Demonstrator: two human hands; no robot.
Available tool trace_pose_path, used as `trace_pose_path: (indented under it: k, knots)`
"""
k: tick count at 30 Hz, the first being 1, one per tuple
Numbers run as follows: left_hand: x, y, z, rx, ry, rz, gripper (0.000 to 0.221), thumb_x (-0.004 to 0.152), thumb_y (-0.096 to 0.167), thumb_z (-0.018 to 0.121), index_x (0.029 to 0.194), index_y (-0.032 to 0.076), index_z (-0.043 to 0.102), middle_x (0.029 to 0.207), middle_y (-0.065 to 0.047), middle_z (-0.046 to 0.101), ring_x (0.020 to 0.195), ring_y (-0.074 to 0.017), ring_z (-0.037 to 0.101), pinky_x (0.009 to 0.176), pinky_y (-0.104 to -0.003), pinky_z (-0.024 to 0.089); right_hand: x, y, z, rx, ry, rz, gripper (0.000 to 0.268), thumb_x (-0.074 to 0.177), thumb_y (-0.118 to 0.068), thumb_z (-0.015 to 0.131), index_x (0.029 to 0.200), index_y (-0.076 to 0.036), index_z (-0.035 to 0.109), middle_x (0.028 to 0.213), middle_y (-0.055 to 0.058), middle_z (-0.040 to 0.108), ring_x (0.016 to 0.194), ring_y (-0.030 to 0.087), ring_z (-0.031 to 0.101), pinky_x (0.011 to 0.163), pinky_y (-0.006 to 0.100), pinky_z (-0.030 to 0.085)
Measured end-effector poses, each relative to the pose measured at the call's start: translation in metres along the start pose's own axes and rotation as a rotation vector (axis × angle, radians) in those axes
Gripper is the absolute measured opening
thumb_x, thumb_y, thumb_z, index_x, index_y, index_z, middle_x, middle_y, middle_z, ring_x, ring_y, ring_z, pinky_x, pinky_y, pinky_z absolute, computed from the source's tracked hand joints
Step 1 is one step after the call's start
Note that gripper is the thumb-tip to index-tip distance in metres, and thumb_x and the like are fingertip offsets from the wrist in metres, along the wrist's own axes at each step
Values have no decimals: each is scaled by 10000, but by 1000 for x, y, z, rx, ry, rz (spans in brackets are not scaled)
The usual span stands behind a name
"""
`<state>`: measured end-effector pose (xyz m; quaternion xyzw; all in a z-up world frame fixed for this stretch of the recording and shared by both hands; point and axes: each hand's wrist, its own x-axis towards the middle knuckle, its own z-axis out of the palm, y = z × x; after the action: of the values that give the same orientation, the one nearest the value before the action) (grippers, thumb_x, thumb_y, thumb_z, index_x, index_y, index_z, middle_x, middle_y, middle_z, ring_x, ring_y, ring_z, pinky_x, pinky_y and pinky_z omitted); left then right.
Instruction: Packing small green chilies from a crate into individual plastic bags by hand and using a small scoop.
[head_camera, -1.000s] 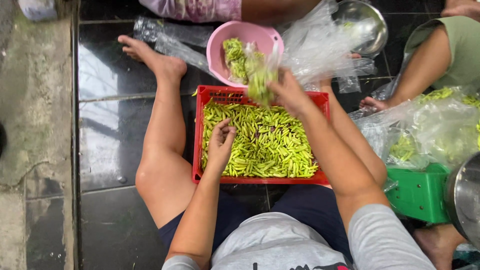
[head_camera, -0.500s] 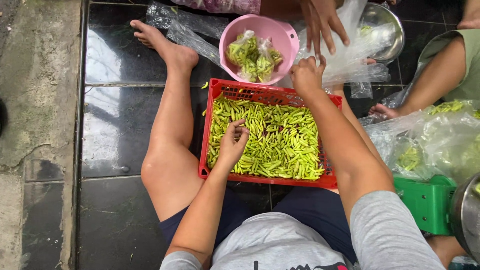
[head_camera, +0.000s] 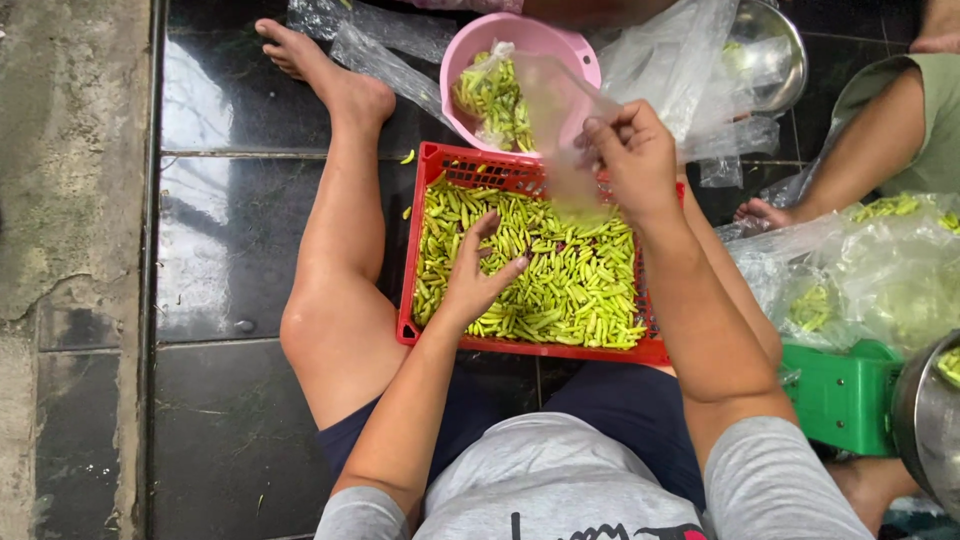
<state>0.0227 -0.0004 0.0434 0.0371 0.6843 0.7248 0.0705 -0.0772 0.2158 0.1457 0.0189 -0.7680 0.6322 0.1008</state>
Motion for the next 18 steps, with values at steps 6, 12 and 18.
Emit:
trace_pose_path:
  k: [6,12,18]
  knots:
    - [-8,-17,12,-190,-149,-101,582,930,305,752,1390,32,521,1307,-230,569,1220,-347,553,1057,-487,464,-31,23,-6,329,119,320,122,1031,-132,685,1047,-132,565,817,12,691,632,108,723,506,230,629]
    - [-4,-32,1,-431,-145,-61,193,1029,163,623,1141,71,752,964,-52,753,872,-89,642,801,-261,532,-31,46,-24,279,194,325,158,1031,-143,687,1084,-155,538,818,-3,648,588,64,613,439,199,513]
    - [1,-52,5,-508,68,-126,83,976,166,717,919,109,700,774,19,680,701,-35,578,618,-193,467,-87,16,2,-382,112,-166,465,976,-126,715,1351,-97,442,1314,163,515,1143,256,594,1007,366,475]
